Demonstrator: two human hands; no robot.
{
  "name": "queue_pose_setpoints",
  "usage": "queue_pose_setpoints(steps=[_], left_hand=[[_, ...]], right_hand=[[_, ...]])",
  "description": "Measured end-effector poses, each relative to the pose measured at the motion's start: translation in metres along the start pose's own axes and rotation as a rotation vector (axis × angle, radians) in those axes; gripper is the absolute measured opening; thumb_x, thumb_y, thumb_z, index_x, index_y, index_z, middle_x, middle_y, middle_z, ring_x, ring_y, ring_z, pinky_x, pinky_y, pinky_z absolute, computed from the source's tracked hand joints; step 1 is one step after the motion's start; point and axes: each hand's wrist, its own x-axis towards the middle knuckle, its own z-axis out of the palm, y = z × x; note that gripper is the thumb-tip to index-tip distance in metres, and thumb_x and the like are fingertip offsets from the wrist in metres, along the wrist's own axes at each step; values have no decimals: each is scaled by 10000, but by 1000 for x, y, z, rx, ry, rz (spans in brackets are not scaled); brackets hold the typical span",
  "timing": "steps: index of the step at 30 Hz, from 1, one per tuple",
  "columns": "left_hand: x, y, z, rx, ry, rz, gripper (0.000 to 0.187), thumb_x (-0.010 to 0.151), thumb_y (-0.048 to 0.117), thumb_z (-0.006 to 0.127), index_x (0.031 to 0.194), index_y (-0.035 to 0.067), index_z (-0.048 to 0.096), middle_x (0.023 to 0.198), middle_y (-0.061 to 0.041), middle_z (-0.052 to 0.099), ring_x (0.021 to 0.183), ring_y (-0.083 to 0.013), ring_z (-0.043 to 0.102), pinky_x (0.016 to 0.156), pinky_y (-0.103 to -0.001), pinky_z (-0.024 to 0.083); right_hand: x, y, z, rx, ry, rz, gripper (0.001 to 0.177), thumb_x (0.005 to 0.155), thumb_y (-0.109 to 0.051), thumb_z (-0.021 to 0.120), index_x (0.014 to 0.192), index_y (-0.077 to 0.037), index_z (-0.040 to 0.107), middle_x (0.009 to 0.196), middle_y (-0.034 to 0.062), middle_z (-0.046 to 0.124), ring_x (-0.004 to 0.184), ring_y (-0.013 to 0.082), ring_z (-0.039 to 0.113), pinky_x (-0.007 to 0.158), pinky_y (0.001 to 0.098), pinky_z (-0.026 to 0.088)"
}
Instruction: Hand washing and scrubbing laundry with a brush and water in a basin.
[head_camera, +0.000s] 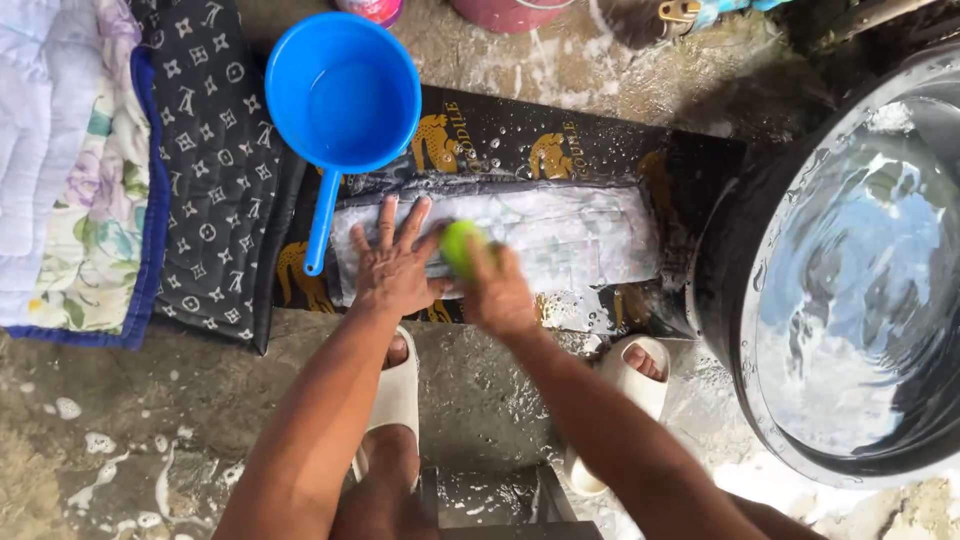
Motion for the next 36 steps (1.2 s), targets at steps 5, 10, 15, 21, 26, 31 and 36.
queue_pose_setpoints(steps=[5, 10, 15, 21, 26, 31, 36], left_hand=[[1, -1, 8, -31, 81, 28, 942, 816, 629, 704, 1609, 408, 246, 1722, 57, -43, 1570, -361, -111, 1170, -764, 76], [25, 29, 0, -20, 80, 10, 967, 817, 623, 708, 1601, 396, 188, 1696, 35, -79, 1542, -362, -128, 1161, -768, 37], [1, 17, -12, -77, 85, -51, 1173, 805, 622, 753, 1651, 147, 94, 1715, -139, -57, 1561, -367, -50, 1212, -677, 51], [-13, -41, 61, -4, 283, 20, 1060, 844, 549, 746, 1632, 136, 169, 1743, -39, 57, 1597, -253, 53, 1226, -610, 194], [-21, -46, 39, -175, 253, 70, 1069, 809, 538, 763, 1593, 88, 193, 1693, -70, 88, 1553, -270, 78, 1217, -534, 220], [-6, -63, 76, -331, 467, 214, 945, 838, 492, 755, 1550, 47, 322, 1693, -116, 225, 1570, -295, 217, 1238, -408, 310], [23, -84, 149, -38, 803, 230, 652, 1044, 321, 650, 1474, -79, 366, 1624, -266, 249, 1541, -334, 237, 1334, -432, 297]], right_hand=[[-28, 107, -35, -178, -53, 36, 795, 870, -121, 660, 1589, -85, 321, 1293, 213, 521, 1139, 337, 547, 940, 414, 549], [-4, 101, -99, -219, -30, 505, 779, 1039, -307, 645, 1659, -114, 215, 1278, 294, 450, 972, 357, 598, 786, 461, 589], [29, 96, 60, 1204, 292, 277, 424, 1204, -233, 571, 1345, 139, 424, 1171, 229, 462, 959, 232, 513, 803, 368, 525], [47, -27, -9, -50, -336, 162, 601, 1048, -30, 327, 1624, -200, 313, 1579, 123, 407, 844, 222, 669, 630, 357, 645], [23, 147, -58, 89, -3, 233, 385, 1087, -218, 394, 1436, -111, 517, 1070, 130, 583, 829, 151, 548, 638, 295, 522], [29, 159, 9, -139, 256, 155, 514, 1110, -337, 240, 1532, -109, 426, 1280, 211, 556, 849, 185, 554, 697, 360, 532], [56, -28, 110, -337, 439, -133, 598, 1075, -92, 328, 1662, -143, 226, 1456, 239, 504, 1300, 404, 535, 1078, 520, 507]])
